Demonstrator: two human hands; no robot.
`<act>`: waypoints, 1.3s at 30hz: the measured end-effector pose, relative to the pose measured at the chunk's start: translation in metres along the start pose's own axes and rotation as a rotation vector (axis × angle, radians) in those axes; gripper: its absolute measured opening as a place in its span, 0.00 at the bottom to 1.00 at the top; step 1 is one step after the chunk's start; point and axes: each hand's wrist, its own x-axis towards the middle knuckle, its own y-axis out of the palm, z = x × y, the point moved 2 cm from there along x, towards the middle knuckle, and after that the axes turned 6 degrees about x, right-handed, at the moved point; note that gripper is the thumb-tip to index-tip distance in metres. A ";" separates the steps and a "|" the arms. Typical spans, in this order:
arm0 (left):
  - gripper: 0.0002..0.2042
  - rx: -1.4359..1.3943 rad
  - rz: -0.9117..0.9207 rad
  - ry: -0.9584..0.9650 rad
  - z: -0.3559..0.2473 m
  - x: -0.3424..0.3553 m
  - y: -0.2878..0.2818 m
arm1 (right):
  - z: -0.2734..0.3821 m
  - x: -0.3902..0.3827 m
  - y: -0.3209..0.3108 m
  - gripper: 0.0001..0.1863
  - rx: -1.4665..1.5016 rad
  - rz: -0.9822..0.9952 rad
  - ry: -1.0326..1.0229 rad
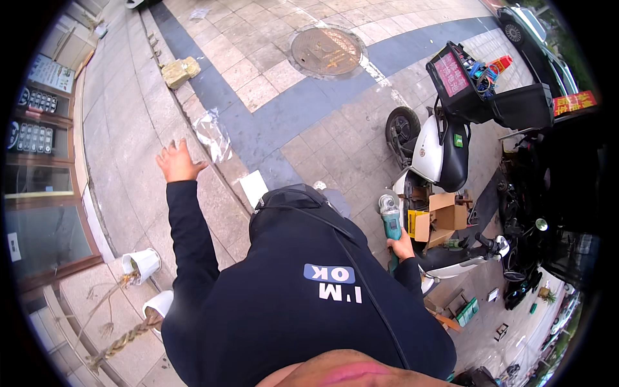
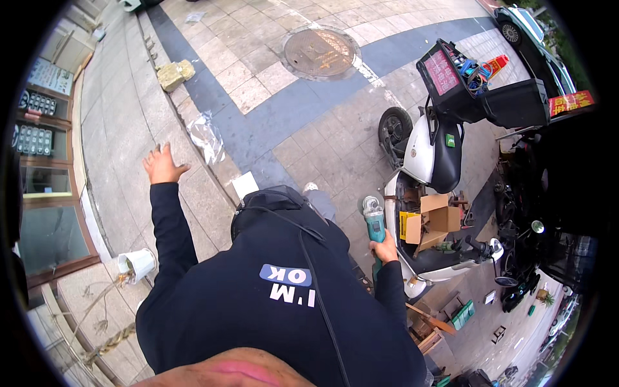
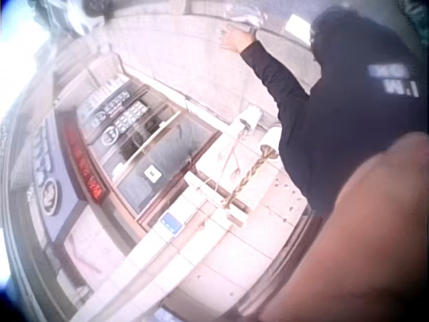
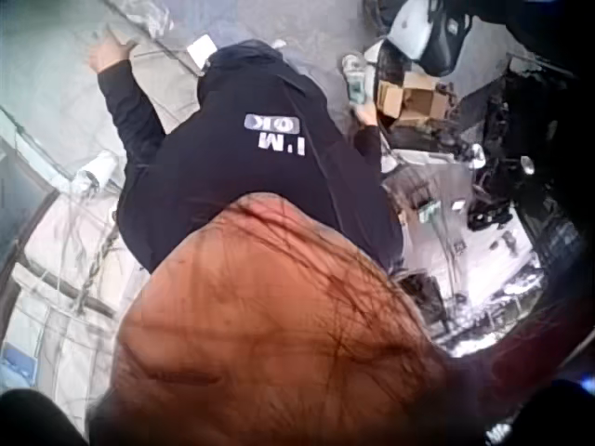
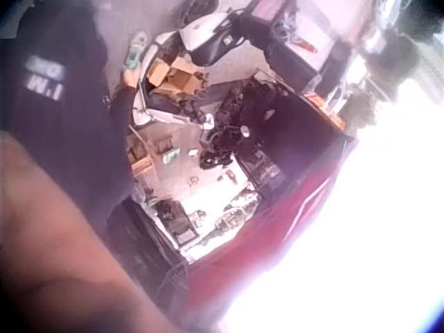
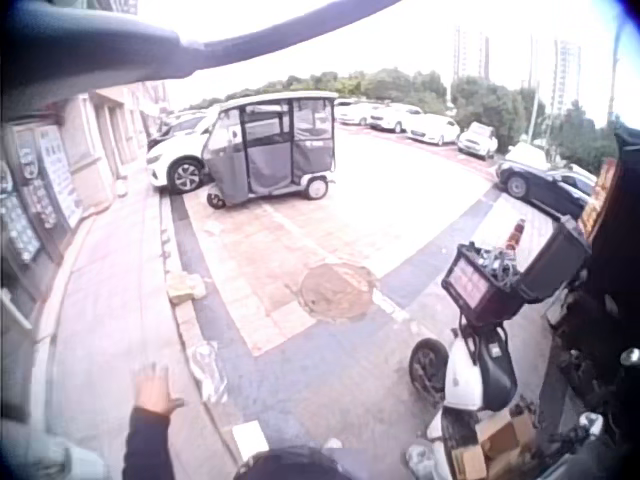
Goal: The person uses an angle grinder on a metal shaft, then uses a hammer and screwdriver to work on a circular metal part attached to the shaft. They also use a spray can on the part.
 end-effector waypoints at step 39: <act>0.33 -0.575 -0.019 1.043 -1.582 1.075 0.057 | 0.949 0.918 -0.757 0.25 1.088 -0.611 -0.715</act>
